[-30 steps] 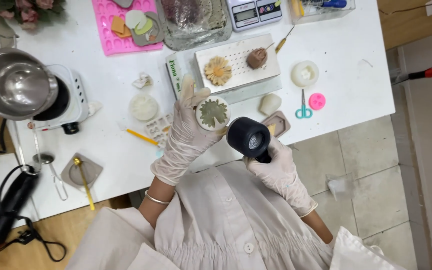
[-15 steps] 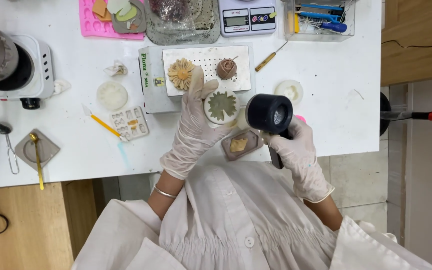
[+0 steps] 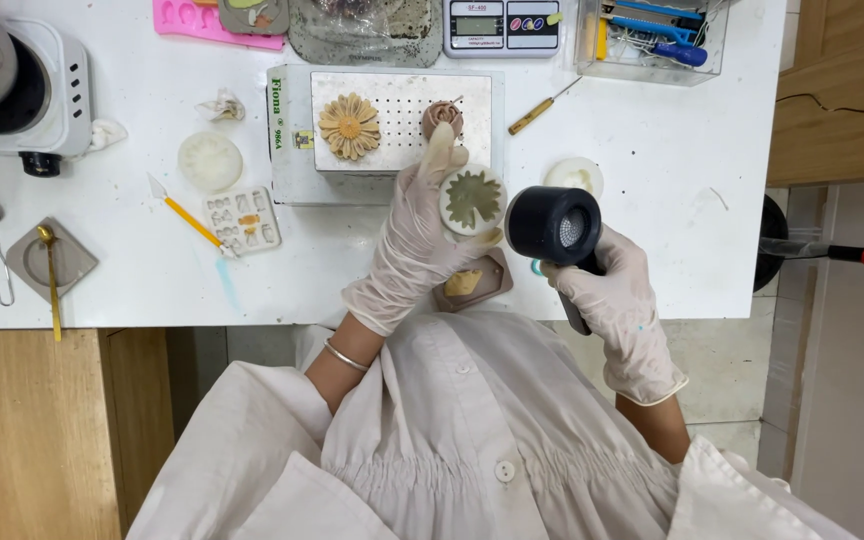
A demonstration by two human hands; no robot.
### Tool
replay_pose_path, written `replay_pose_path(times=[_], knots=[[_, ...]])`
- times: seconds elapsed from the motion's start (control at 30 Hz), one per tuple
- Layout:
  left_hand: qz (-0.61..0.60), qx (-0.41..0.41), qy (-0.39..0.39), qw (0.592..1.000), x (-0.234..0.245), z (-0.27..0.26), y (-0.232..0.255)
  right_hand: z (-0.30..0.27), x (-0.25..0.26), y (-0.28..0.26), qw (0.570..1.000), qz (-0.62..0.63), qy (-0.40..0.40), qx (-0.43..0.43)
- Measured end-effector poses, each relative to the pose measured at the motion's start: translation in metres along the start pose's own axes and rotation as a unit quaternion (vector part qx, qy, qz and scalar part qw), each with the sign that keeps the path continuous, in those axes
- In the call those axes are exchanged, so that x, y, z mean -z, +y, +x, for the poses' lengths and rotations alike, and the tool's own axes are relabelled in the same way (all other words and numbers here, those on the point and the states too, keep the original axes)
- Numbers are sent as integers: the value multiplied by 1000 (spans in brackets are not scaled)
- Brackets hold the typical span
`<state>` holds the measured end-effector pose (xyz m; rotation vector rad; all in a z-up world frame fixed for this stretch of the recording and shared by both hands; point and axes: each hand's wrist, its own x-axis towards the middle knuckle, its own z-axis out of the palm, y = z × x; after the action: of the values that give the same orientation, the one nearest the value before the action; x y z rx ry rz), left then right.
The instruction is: Creating decorative wax candles using molds, a wax melter, and a heat gun.
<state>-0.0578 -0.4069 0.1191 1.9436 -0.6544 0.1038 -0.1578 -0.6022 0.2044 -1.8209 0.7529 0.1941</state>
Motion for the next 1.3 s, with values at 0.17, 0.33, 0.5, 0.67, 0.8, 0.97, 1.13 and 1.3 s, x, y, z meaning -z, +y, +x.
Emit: replay_pose_path(times=[0.17,0.33,0.5,0.67,0.8,0.97,1.13,1.3], knots=[[36,-46,-14,998,-21,3,-4,3,13,16,999,25,25,9],[52,-28,16,998,-35,15,-9,6,16,22,998,35,46,-11],[111,-66,57,990,-46,15,-26,7,14,20,998,40,49,-14],[138,7,36,990,-42,13,-22,10,9,15,998,52,41,1],[194,26,69,978,-40,13,-25,16,1,10,998,52,42,-4],[185,22,72,980,-37,14,-25,24,-11,2,995,88,38,6],[172,11,78,982,-29,11,-23,28,-16,-8,994,95,49,-10],[167,-8,76,983,-10,1,-5,31,-16,-4,992,113,53,-15]])
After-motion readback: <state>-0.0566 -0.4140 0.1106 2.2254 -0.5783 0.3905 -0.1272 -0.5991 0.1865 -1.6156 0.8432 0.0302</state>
